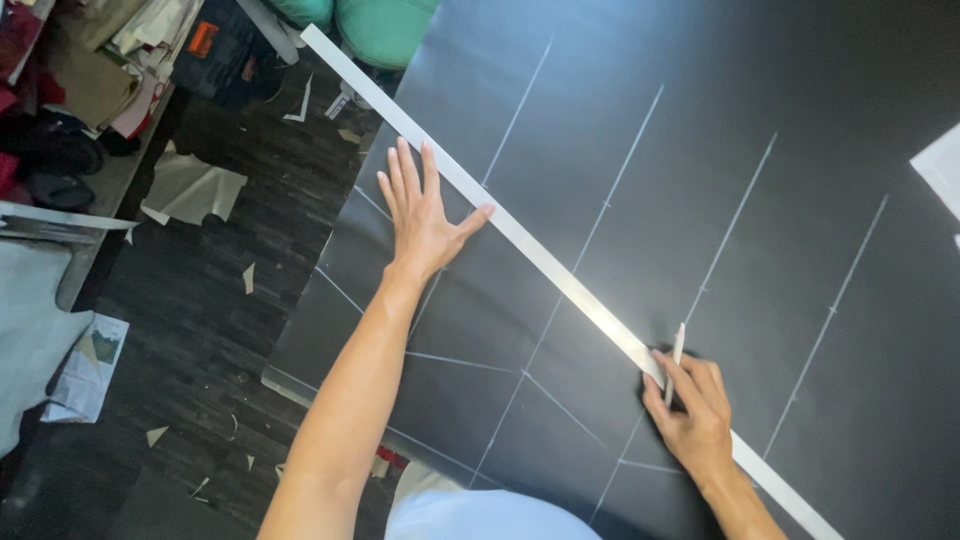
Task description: The person uses a long white ruler and a white marker to draw straight lines on a large black sheet. They repeatedly reposition the ruler and draw intersecting lines to form a grid pattern. A newspaper is placed on the sheet and used as a reference or template during the process.
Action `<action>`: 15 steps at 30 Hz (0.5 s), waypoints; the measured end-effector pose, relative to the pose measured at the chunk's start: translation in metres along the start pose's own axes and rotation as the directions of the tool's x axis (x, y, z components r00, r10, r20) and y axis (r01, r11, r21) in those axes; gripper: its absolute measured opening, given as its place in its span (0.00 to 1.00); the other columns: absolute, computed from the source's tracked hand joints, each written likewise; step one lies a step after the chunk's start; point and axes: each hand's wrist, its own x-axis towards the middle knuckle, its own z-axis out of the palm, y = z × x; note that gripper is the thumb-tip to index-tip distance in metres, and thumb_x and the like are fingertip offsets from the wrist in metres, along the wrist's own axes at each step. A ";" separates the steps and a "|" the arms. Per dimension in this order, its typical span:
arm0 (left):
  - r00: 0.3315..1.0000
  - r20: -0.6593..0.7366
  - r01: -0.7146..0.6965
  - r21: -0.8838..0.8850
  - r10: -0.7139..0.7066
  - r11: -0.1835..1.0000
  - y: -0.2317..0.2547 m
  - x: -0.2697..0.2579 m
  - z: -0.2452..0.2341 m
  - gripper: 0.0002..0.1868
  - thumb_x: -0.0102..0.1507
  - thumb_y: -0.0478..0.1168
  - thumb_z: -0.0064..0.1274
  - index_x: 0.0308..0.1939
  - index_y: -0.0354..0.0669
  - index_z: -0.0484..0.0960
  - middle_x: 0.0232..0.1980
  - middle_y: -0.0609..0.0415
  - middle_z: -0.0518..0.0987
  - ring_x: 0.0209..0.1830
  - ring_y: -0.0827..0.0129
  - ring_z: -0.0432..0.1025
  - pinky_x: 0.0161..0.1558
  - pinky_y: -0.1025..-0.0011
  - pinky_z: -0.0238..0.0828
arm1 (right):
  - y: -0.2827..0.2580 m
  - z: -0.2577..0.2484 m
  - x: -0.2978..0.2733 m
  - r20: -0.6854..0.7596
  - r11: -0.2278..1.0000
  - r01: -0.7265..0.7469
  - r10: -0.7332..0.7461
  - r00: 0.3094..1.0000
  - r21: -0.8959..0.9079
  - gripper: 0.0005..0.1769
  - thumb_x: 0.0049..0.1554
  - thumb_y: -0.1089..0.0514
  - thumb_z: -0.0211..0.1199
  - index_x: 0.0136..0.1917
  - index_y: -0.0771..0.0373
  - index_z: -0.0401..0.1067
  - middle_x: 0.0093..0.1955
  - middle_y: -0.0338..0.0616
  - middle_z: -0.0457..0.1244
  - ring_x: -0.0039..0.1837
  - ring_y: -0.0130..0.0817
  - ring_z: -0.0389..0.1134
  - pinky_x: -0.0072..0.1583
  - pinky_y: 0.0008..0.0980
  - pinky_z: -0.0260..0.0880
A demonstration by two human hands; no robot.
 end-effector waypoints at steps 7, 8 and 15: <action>1.000 0.017 0.019 -0.017 -0.019 1.000 0.002 -0.001 -0.003 0.68 0.56 0.69 0.64 0.80 0.30 0.43 0.83 0.29 0.38 0.84 0.39 0.28 0.78 0.40 0.18 | 0.000 0.000 -0.002 0.047 0.998 -0.047 0.049 0.998 -0.035 0.22 0.48 0.66 0.73 0.57 0.66 0.77 0.51 0.46 0.67 0.49 0.40 0.64 0.51 0.37 0.65; 1.000 0.010 0.013 -0.020 -0.013 1.000 0.003 0.001 -0.003 0.68 0.56 0.69 0.65 0.80 0.29 0.43 0.83 0.29 0.38 0.84 0.39 0.28 0.78 0.40 0.18 | 0.001 0.001 -0.001 0.040 0.998 -0.043 0.044 0.998 -0.036 0.22 0.48 0.66 0.73 0.57 0.66 0.77 0.51 0.46 0.67 0.50 0.40 0.64 0.51 0.37 0.65; 1.000 -0.004 0.011 -0.049 -0.011 0.999 0.000 -0.004 -0.003 0.68 0.57 0.68 0.65 0.80 0.28 0.43 0.83 0.27 0.38 0.85 0.39 0.29 0.78 0.41 0.19 | 0.001 0.002 -0.004 0.013 0.999 -0.034 0.034 0.999 -0.019 0.23 0.48 0.67 0.73 0.58 0.66 0.76 0.53 0.47 0.67 0.51 0.41 0.65 0.52 0.37 0.67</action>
